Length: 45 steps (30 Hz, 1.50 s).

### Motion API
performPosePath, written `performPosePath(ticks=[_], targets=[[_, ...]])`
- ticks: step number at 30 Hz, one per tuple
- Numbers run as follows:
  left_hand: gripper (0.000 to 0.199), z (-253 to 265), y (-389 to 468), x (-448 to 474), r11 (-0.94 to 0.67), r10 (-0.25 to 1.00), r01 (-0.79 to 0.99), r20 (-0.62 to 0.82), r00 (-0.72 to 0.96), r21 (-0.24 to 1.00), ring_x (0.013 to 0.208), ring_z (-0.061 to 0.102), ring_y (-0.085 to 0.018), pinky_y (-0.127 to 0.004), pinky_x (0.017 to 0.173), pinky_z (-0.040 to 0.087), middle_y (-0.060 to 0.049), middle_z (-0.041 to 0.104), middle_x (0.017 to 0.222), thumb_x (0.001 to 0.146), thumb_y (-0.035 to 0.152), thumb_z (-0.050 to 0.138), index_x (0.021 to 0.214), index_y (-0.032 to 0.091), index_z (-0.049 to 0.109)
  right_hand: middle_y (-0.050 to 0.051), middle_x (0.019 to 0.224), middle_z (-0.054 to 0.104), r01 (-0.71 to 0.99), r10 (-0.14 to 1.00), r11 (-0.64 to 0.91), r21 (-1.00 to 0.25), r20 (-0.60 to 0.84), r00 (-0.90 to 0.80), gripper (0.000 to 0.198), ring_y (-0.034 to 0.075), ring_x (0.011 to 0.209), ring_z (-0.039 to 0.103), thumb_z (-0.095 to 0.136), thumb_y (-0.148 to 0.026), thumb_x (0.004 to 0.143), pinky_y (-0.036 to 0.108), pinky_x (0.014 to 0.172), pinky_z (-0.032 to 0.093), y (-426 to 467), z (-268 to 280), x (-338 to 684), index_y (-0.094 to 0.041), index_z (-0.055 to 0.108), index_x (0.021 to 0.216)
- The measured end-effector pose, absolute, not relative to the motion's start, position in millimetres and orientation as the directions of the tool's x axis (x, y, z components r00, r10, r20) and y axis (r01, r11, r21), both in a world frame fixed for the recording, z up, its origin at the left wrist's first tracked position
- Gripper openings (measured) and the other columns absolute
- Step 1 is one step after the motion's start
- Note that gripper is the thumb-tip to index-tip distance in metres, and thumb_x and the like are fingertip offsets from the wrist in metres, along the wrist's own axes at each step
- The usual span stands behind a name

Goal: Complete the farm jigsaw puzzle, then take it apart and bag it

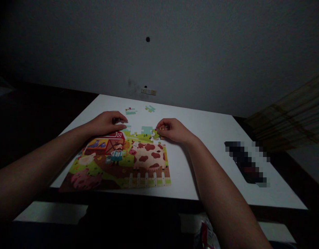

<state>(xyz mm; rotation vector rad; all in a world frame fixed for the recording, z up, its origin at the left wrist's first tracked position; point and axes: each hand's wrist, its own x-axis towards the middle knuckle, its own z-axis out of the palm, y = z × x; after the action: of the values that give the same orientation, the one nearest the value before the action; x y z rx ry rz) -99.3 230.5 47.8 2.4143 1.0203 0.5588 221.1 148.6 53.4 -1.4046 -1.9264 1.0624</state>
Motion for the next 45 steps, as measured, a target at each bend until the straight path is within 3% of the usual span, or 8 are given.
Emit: performPosePath(ticks=[6, 16, 20, 23, 27, 34, 38, 45], targets=[[0.035, 47, 231, -99, -0.603, 0.757, 0.573, 0.172, 0.63, 0.556, 0.074, 0.056, -0.017, -0.028, 0.068, 0.042, -0.004, 0.065, 0.087, 0.076, 0.045, 0.061, 0.1, 0.021, 0.068, 0.001, 0.068, 0.057, 0.583, 0.908, 0.158, -0.797, -0.115, -0.403, 0.027, 0.011, 0.056, 0.047, 0.062, -0.034, 0.079, 0.026, 0.051, 0.036, 147, 54, 224, -0.021, 0.069, 0.101], [0.033, 47, 231, -98, -0.61, 0.752, 0.575, 0.171, 0.636, 0.546, 0.083, 0.058, -0.019, -0.03, 0.077, 0.044, -0.005, 0.066, 0.094, 0.077, 0.045, 0.06, 0.1, 0.022, 0.068, 0.003, 0.074, 0.066, 0.706, 0.909, 0.26, -0.659, -0.079, -0.408, 0.027, 0.015, 0.062, 0.054, 0.066, -0.034, 0.077, 0.029, 0.055, 0.04, 145, 56, 226, -0.024, 0.072, 0.1], [0.033, 46, 232, -99, -0.615, 0.748, 0.564, 0.181, 0.639, 0.551, 0.083, 0.059, -0.019, -0.031, 0.077, 0.045, -0.005, 0.067, 0.094, 0.077, 0.044, 0.06, 0.1, 0.022, 0.068, 0.004, 0.087, 0.068, 0.71, 0.901, 0.346, -0.614, 0.005, -0.434, 0.023, 0.019, 0.073, 0.059, 0.07, -0.031, 0.073, 0.033, 0.066, 0.046, 144, 59, 225, -0.029, 0.073, 0.096], [0.032, 46, 232, -99, -0.618, 0.746, 0.564, 0.182, 0.641, 0.548, 0.083, 0.059, -0.02, -0.031, 0.076, 0.044, -0.005, 0.067, 0.095, 0.077, 0.044, 0.06, 0.099, 0.023, 0.068, 0.005, 0.095, 0.067, 0.71, 0.903, 0.354, -0.609, 0.023, -0.43, 0.024, 0.021, 0.081, 0.06, 0.074, -0.029, 0.07, 0.035, 0.074, 0.048, 144, 61, 224, -0.03, 0.073, 0.094], [0.031, 46, 232, -99, -0.612, 0.748, 0.559, 0.181, 0.639, 0.559, 0.083, 0.058, -0.019, -0.03, 0.076, 0.044, -0.005, 0.067, 0.094, 0.077, 0.042, 0.06, 0.099, 0.022, 0.069, 0.005, 0.093, 0.066, 0.7, 0.912, 0.328, -0.634, 0.02, -0.409, 0.027, 0.02, 0.078, 0.059, 0.075, -0.029, 0.07, 0.035, 0.072, 0.047, 144, 59, 223, -0.03, 0.072, 0.096], [0.03, 45, 233, -100, -0.652, 0.718, 0.54, 0.205, 0.665, 0.532, 0.079, 0.058, -0.017, -0.028, 0.074, 0.043, -0.004, 0.066, 0.092, 0.078, 0.039, 0.058, 0.099, 0.02, 0.068, 0.006, 0.091, 0.068, 0.686, 0.942, 0.3, -0.662, 0.092, -0.323, 0.024, 0.019, 0.075, 0.06, 0.055, -0.038, 0.088, 0.033, 0.065, 0.045, 146, 49, 220, -0.026, 0.068, 0.104], [0.027, 44, 233, -102, -0.647, 0.716, 0.51, 0.221, 0.663, 0.567, 0.081, 0.059, -0.017, -0.028, 0.075, 0.044, -0.004, 0.066, 0.092, 0.079, 0.036, 0.057, 0.097, 0.02, 0.069, 0.009, 0.1, 0.067, 0.805, 0.949, 0.313, -0.504, 0.194, -0.247, 0.027, 0.022, 0.079, 0.06, 0.051, -0.035, 0.089, 0.034, 0.07, 0.045, 159, 51, 215, -0.024, 0.065, 0.11], [0.023, 43, 231, -104, -0.635, 0.725, 0.484, 0.246, 0.644, 0.603, 0.079, 0.061, -0.018, -0.029, 0.073, 0.046, -0.005, 0.067, 0.087, 0.078, 0.03, 0.058, 0.094, 0.02, 0.07, 0.017, 0.116, 0.06, 0.935, 0.94, 0.293, -0.2, 0.241, -0.243, 0.036, 0.028, 0.103, 0.056, 0.047, -0.031, 0.091, 0.039, 0.09, 0.04, 226, 58, 174, -0.019, 0.058, 0.123]])
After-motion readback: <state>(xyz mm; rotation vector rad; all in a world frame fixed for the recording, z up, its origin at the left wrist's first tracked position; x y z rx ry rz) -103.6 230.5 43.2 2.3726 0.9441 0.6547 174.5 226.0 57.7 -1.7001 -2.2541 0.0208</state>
